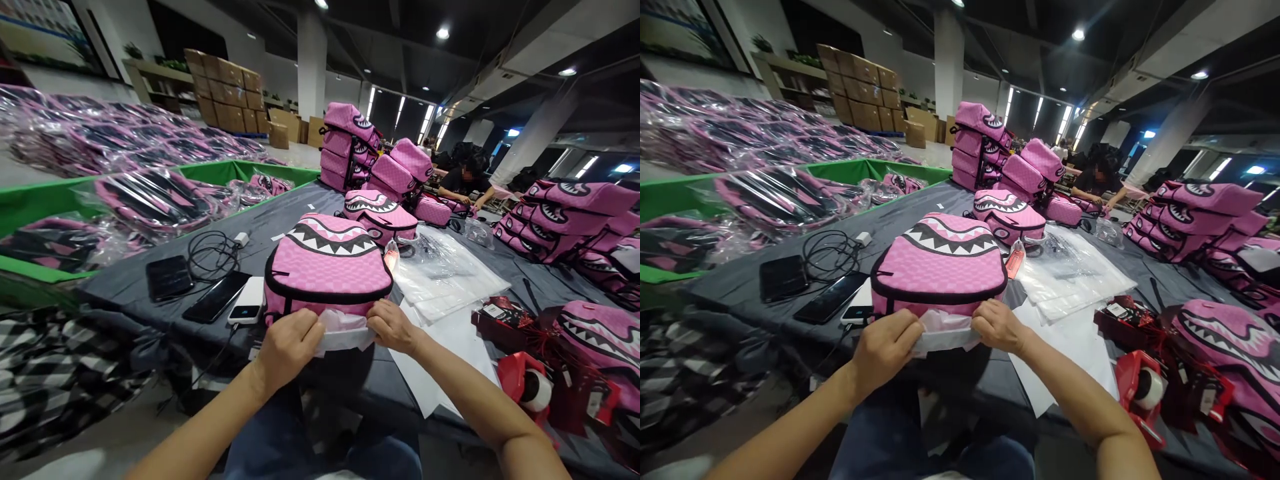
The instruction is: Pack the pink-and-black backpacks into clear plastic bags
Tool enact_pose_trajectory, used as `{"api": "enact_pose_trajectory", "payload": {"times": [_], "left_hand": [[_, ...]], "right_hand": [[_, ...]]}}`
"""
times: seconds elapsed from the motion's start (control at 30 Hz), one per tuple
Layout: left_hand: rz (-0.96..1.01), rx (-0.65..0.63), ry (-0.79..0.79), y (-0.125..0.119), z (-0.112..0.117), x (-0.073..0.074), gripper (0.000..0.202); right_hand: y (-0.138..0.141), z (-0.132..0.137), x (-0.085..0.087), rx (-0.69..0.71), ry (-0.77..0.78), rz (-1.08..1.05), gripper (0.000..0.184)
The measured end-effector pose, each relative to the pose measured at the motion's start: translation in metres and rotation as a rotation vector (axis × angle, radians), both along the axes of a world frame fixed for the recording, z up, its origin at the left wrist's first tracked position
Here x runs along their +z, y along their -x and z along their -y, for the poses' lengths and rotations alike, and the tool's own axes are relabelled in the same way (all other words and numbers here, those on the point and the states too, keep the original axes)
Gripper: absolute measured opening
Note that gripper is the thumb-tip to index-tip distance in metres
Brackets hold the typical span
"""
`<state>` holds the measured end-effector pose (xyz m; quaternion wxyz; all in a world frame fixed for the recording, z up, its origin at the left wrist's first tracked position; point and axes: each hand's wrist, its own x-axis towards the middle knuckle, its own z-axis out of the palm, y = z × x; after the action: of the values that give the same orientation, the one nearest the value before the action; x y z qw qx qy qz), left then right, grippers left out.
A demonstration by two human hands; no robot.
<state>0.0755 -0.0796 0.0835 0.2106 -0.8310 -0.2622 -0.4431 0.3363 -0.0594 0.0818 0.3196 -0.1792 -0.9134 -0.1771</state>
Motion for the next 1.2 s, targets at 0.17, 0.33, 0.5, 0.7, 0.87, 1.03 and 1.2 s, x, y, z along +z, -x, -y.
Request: {"api": "enact_pose_trajectory", "payload": {"times": [0.17, 0.33, 0.5, 0.7, 0.87, 1.03, 1.2], "left_hand": [[-0.236, -0.170, 0.191, 0.007, 0.007, -0.003, 0.008], [-0.182, -0.189, -0.011, 0.025, -0.006, -0.022, 0.023], [-0.014, -0.061, -0.052, 0.012, 0.002, -0.054, 0.021], [-0.067, 0.007, 0.161, -0.007, 0.026, -0.097, 0.009], [0.138, -0.010, 0.182, -0.008, 0.029, -0.117, 0.031], [0.206, 0.012, 0.548, -0.007, 0.031, -0.105, 0.027], [0.090, -0.001, 0.596, -0.005, 0.026, -0.083, 0.015]], "right_hand": [[-0.011, -0.009, -0.017, -0.140, -0.050, -0.192, 0.036], [-0.005, 0.001, -0.033, 0.010, -0.020, 0.070, 0.022], [-0.008, -0.003, -0.050, 0.031, -0.078, 0.084, 0.017], [-0.013, -0.004, -0.101, -0.136, -0.073, 0.002, 0.016], [-0.020, 0.012, -0.093, -0.051, 0.220, -0.049, 0.032], [-0.015, 0.009, -0.062, -0.243, 0.307, 0.170, 0.012], [-0.016, 0.005, -0.052, -0.209, 0.178, 0.174, 0.014]]}}
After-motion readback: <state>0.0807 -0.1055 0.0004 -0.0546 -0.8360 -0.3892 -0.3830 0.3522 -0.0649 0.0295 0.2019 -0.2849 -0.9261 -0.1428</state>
